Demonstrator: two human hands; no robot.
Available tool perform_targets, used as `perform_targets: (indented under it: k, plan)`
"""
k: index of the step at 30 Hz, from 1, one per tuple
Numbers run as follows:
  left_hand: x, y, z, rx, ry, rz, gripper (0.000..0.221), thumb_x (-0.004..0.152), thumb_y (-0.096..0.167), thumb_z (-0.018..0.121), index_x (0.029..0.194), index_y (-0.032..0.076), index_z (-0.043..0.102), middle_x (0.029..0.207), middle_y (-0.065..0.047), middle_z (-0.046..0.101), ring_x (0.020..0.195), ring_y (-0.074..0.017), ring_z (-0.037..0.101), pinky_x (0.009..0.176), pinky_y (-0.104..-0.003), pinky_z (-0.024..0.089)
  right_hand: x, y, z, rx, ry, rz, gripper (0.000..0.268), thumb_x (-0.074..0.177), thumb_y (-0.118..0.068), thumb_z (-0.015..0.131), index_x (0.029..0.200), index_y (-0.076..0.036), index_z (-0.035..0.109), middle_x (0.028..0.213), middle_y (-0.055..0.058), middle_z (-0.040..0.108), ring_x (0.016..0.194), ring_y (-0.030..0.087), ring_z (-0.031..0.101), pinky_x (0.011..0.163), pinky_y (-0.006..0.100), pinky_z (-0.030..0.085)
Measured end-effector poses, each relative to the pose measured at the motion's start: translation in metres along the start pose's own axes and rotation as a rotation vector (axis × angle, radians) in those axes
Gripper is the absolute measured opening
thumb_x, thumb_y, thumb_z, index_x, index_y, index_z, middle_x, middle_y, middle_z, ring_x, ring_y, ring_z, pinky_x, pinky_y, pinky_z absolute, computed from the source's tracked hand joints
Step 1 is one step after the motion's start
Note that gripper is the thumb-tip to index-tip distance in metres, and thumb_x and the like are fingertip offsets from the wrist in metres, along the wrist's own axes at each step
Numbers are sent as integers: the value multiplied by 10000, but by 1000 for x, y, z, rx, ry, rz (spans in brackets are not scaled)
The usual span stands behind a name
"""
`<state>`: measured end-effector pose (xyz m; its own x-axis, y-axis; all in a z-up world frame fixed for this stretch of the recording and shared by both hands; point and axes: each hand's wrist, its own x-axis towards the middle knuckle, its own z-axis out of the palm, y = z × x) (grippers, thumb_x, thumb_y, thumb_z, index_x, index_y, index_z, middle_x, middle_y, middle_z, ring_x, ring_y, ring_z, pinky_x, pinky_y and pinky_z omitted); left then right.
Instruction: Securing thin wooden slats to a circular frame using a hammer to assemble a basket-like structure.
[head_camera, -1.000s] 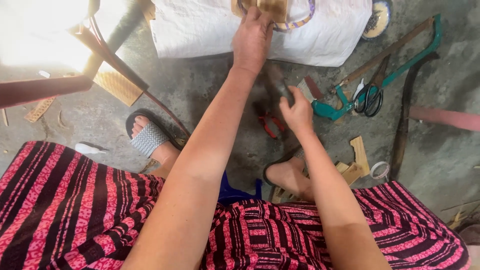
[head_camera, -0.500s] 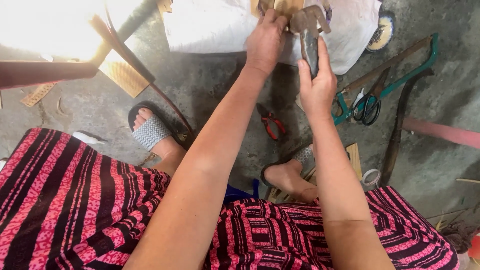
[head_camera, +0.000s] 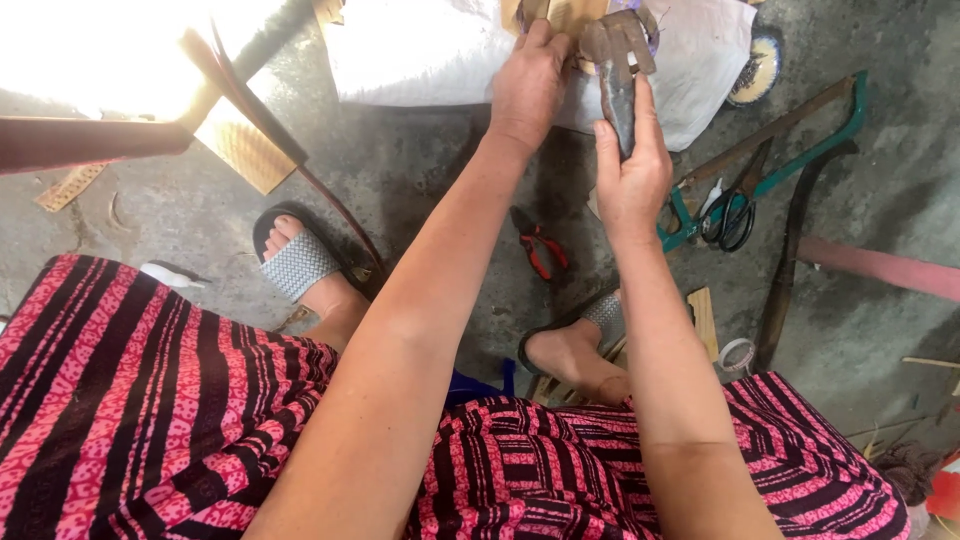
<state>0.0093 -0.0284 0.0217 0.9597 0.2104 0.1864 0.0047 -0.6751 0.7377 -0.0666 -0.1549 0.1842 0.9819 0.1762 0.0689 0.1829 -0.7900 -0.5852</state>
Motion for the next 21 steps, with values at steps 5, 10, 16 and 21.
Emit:
perform_targets:
  k: [5,10,16,21]
  plan:
    - [2,-3,3,-2,9,7,18,907,163,664,905,150,653,1004,-56,503,962,-309,619,410,-519,521,-2,5,9,9,59,-55,530,1143,-279,589,1590,-102,366,1542,172,558,1418,342,576,1128,427,512]
    - [1,-4,4,37,-4,48,70,862,82,695,908,98,644,1012,-82,519,970,-322,626,472,-508,563,0,11,11,-46,-13,31,545,1119,-367,573,1589,-179,370,1479,163,627,1281,353,656,980,436,555]
    - [4,-7,-13,-138,-128,-12,104,939,192,613,931,152,709,967,-34,557,916,-256,683,476,-498,514,-1,6,10,33,-20,57,556,1115,-373,558,1585,-138,375,1535,163,567,1378,342,595,1068,428,523]
    - [5,-7,-14,-63,-163,-15,167,872,8,621,982,132,644,965,-78,533,694,-369,668,399,-547,464,-2,7,10,39,-16,43,545,1122,-348,577,1588,-156,371,1532,160,575,1376,332,605,1067,416,530]
